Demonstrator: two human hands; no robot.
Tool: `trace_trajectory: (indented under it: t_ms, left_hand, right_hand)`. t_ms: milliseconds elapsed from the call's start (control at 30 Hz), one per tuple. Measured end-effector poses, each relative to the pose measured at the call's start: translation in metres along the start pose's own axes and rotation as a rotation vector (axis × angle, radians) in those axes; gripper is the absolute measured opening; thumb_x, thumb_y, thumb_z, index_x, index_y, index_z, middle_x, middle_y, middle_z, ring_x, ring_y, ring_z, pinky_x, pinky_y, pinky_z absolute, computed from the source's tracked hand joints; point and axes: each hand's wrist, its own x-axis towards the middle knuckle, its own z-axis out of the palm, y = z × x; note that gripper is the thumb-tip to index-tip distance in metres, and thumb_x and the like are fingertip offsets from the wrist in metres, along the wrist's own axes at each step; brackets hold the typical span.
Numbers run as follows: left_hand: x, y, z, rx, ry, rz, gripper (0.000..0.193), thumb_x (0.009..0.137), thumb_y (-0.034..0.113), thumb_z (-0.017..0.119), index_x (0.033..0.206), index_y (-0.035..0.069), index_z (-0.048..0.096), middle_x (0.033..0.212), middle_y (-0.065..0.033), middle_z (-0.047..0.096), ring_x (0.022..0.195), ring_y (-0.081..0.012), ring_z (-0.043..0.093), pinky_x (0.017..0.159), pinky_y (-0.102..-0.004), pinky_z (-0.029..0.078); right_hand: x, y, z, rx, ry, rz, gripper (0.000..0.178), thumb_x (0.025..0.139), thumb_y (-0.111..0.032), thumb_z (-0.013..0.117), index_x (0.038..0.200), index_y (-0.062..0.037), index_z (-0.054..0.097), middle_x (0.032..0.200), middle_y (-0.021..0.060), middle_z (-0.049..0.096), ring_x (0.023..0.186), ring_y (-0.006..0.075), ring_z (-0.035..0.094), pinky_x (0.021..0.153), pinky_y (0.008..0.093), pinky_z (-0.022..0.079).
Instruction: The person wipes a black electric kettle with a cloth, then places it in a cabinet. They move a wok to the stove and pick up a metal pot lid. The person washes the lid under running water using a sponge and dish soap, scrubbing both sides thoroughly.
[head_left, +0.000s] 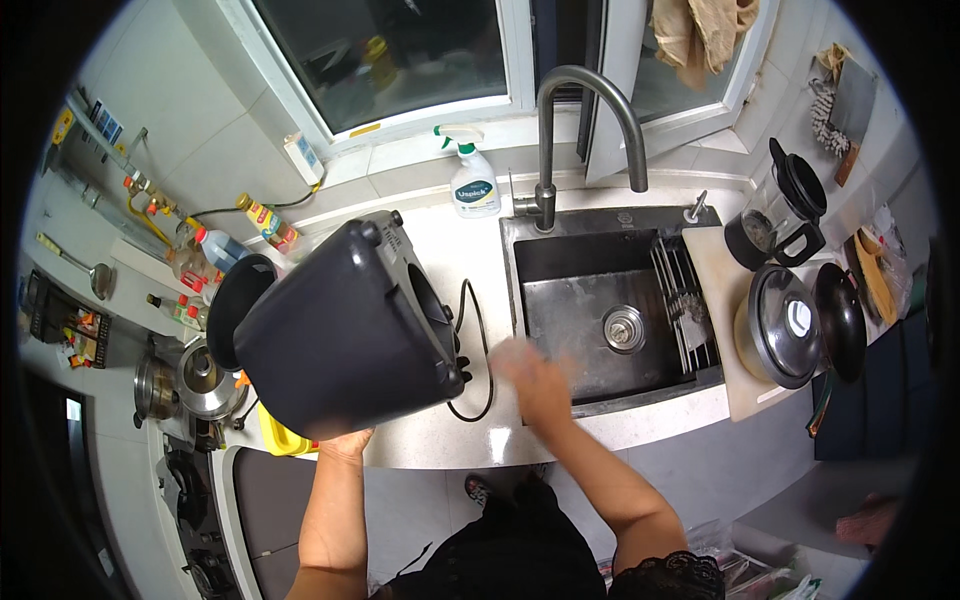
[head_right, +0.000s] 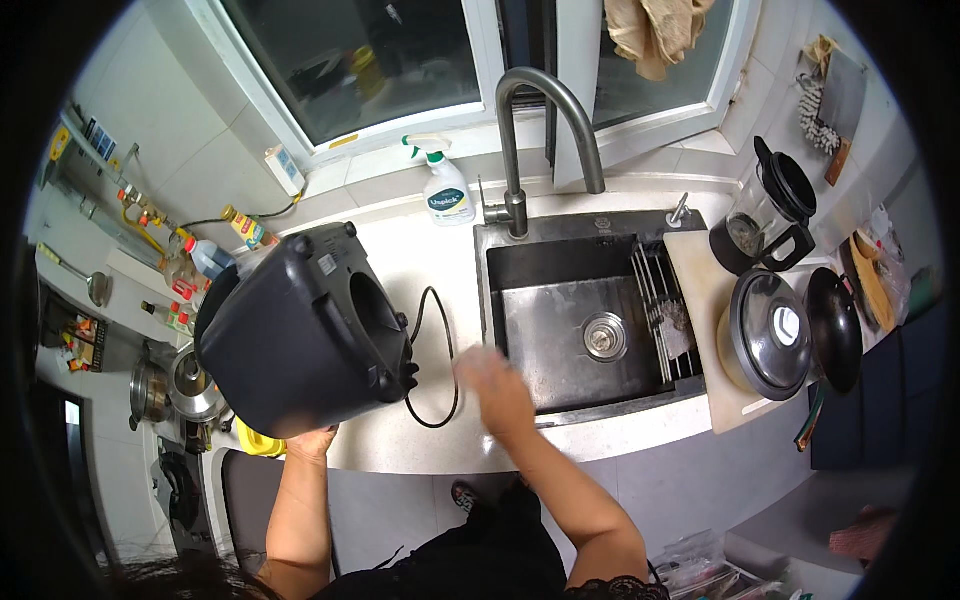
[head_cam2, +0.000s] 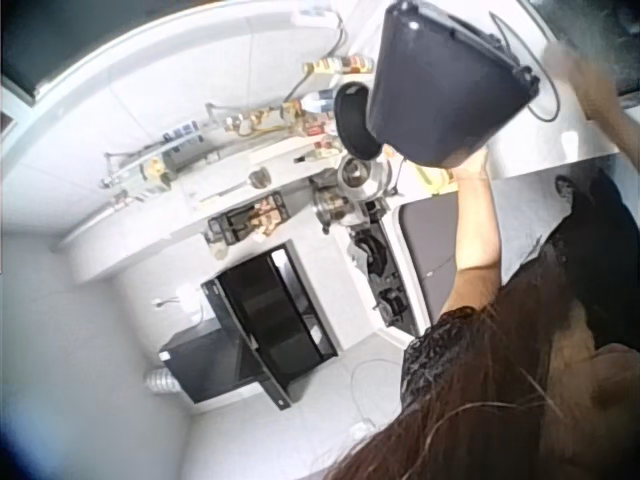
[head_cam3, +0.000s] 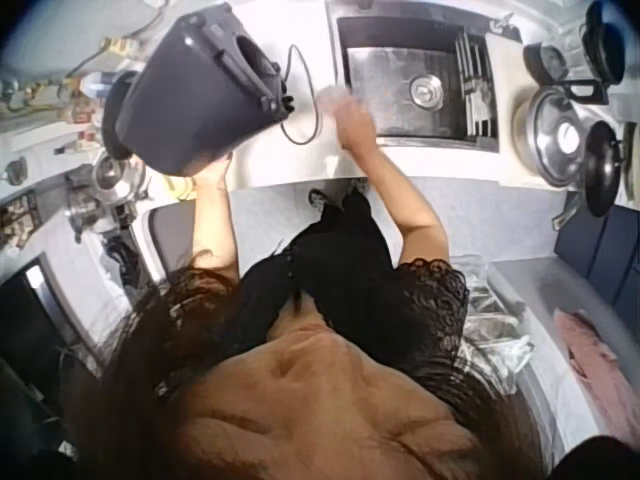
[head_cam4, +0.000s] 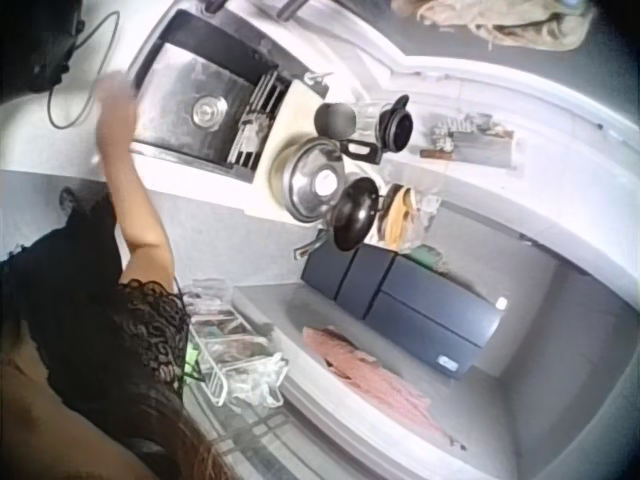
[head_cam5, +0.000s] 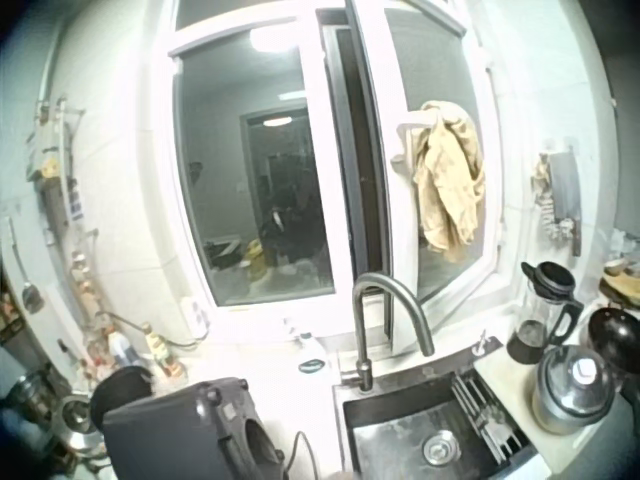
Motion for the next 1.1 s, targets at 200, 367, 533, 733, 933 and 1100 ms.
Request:
trace_trajectory:
  t_ms: [200,367,533,733,933,1100]
  left_hand:
    - [-0.003,-0.009,0.017,0.064,0.230,0.113,0.051,0.089,0.044,0.051,0.122,0.006,0.055,0.124,-0.0150,0.058,0.111,-0.0358,0.056,0.091,-0.0513,0.048]
    - [-0.004,-0.005,0.018,0.138,0.144,0.118,0.045,0.089,0.038,0.056,0.120,0.005,0.057,0.124,-0.0140,0.058,0.111,-0.0331,0.057,0.096,-0.0486,0.046]
    - [0.000,-0.007,0.028,0.278,0.230,0.148,0.040,0.088,0.033,0.059,0.116,0.006,0.059,0.116,-0.0115,0.063,0.102,-0.0295,0.062,0.089,-0.0456,0.052]
    - [-0.003,0.005,0.042,0.425,0.259,0.139,0.028,0.086,0.017,0.052,0.105,-0.001,0.061,0.104,-0.0140,0.066,0.091,-0.0272,0.066,0.078,-0.0395,0.057]
    - [-0.006,0.050,0.039,0.454,0.205,-0.004,0.034,0.077,0.014,0.049,0.105,-0.003,0.058,0.101,-0.0166,0.065,0.088,-0.0301,0.067,0.076,-0.0428,0.058]
    - [0.002,0.019,0.076,0.598,0.333,-0.119,0.042,0.068,0.008,0.047,0.106,-0.009,0.054,0.101,-0.0211,0.064,0.085,-0.0328,0.067,0.074,-0.0437,0.059]
  right_hand:
    - [-0.096,0.056,-0.031,-0.140,-0.393,-0.088,0.054,0.073,0.000,0.052,0.119,-0.0280,0.058,0.122,0.0114,0.052,0.082,0.0285,0.057,0.068,0.0405,0.049]
    - [-0.085,0.101,-0.086,-0.409,0.011,0.301,0.042,0.075,0.000,0.055,0.113,-0.0186,0.060,0.115,0.0159,0.054,0.083,0.0352,0.051,0.074,0.0434,0.043]
    - [-0.081,0.016,-0.056,0.108,-0.194,-0.017,0.042,0.075,-0.005,0.058,0.112,-0.0259,0.060,0.112,0.0100,0.061,0.082,0.0299,0.062,0.063,0.0390,0.051]
    - [-0.136,0.053,-0.073,-0.090,-0.358,0.108,0.039,0.075,-0.004,0.058,0.108,-0.0231,0.061,0.111,0.0107,0.054,0.078,0.0294,0.056,0.067,0.0416,0.048]
    - [-0.159,0.147,-0.129,-0.553,0.072,0.598,0.051,0.077,0.002,0.056,0.122,-0.0219,0.056,0.125,0.0172,0.050,0.105,0.0378,0.048,0.086,0.0441,0.043]
    - [-0.177,0.085,-0.070,-0.562,0.027,0.557,0.044,0.077,-0.003,0.059,0.115,-0.0243,0.062,0.122,0.0155,0.051,0.096,0.0365,0.049,0.085,0.0445,0.043]
